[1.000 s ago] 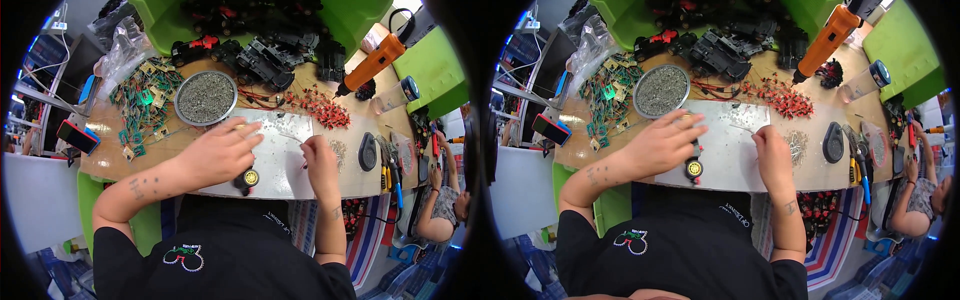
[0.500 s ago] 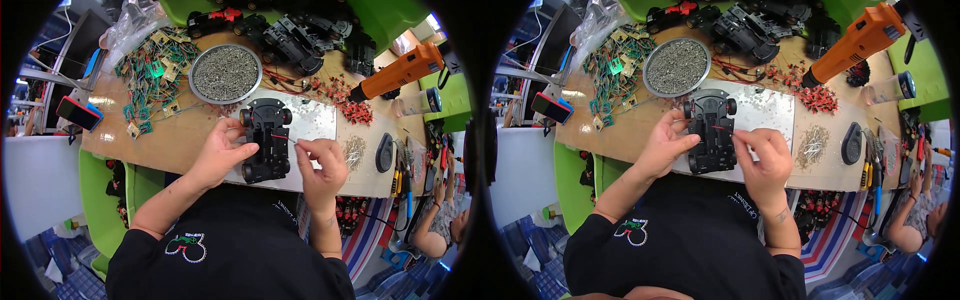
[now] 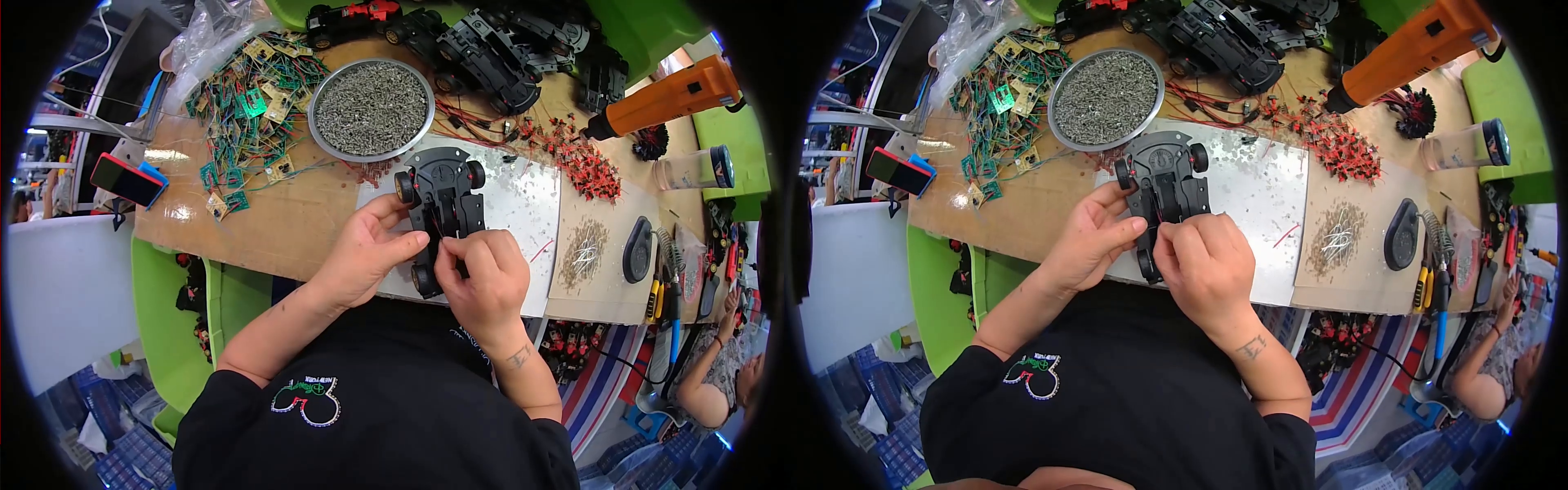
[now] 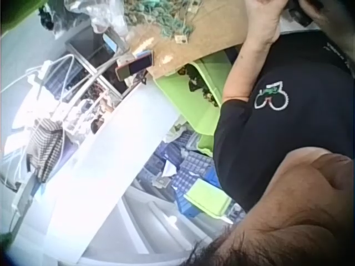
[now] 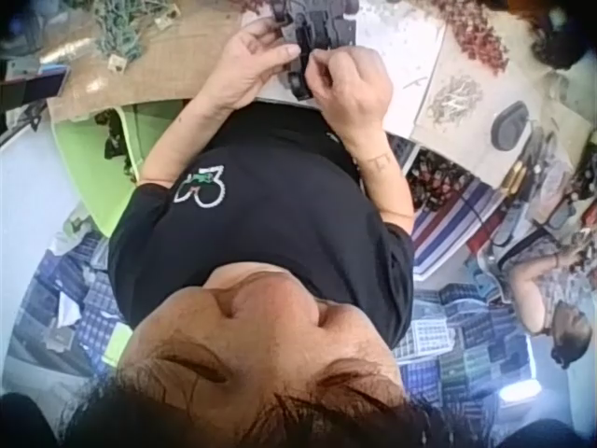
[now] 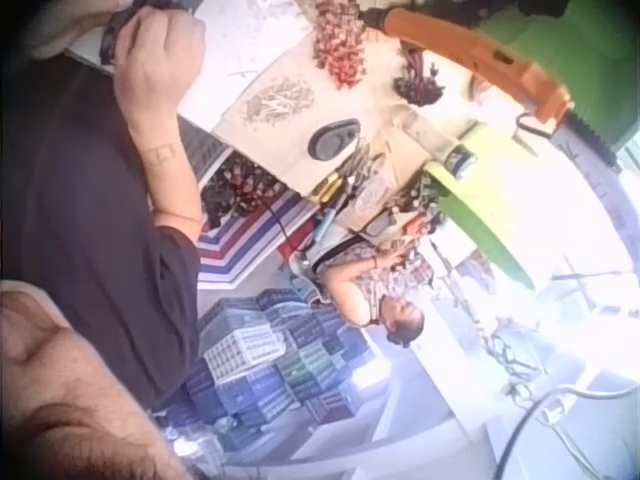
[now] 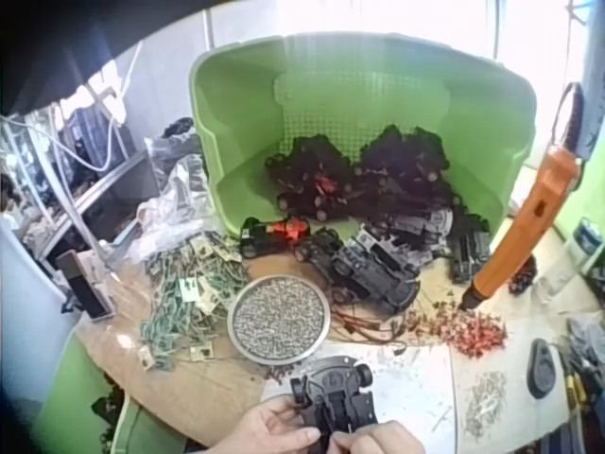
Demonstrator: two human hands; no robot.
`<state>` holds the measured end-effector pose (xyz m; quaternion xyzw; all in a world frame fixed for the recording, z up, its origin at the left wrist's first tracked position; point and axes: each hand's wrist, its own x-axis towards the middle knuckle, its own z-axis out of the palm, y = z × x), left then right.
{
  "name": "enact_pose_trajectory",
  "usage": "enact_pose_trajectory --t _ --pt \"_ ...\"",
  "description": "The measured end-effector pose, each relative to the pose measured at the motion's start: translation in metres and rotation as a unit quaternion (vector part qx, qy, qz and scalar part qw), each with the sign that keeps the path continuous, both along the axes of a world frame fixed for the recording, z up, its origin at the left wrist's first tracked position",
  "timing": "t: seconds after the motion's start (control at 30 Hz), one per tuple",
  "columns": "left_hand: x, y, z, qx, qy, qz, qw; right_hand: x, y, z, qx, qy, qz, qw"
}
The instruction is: Soldering internal components and assembling the chassis of toy cars at a workstation.
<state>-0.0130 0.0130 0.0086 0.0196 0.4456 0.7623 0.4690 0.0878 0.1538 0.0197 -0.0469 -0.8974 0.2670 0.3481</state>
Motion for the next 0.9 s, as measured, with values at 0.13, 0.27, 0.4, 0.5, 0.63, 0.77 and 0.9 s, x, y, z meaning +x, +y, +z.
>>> enact_pose_trajectory --t 0.13,0.27,0.4,0.5,0.63,0.77,0.9 --pt "-0.001 0.000 -0.004 0.008 0.017 0.002 1.000 0.001 -0.003 0.000 -0.017 -0.035 0.009 0.999" --pt "-0.001 -0.001 -0.007 0.022 0.031 0.006 0.999 0.000 -0.004 0.000 -0.024 -0.059 0.008 0.998" --pt "-0.002 -0.002 -0.007 0.022 0.035 0.002 0.999 -0.002 -0.005 0.002 -0.017 -0.065 0.017 0.998" --pt "-0.001 -0.001 -0.007 0.022 0.037 0.002 0.999 -0.003 -0.005 0.001 -0.019 -0.066 0.004 0.998" --pt "0.001 -0.001 -0.006 0.021 0.042 -0.003 0.999 -0.006 -0.003 0.001 -0.025 -0.056 0.006 0.998" --pt "0.000 -0.001 -0.006 0.019 0.046 -0.013 0.999 -0.005 0.000 0.001 -0.032 -0.053 0.006 0.998" --pt "0.003 -0.001 0.001 0.012 0.055 -0.039 0.998 -0.009 0.010 0.004 0.009 -0.032 0.008 0.999"
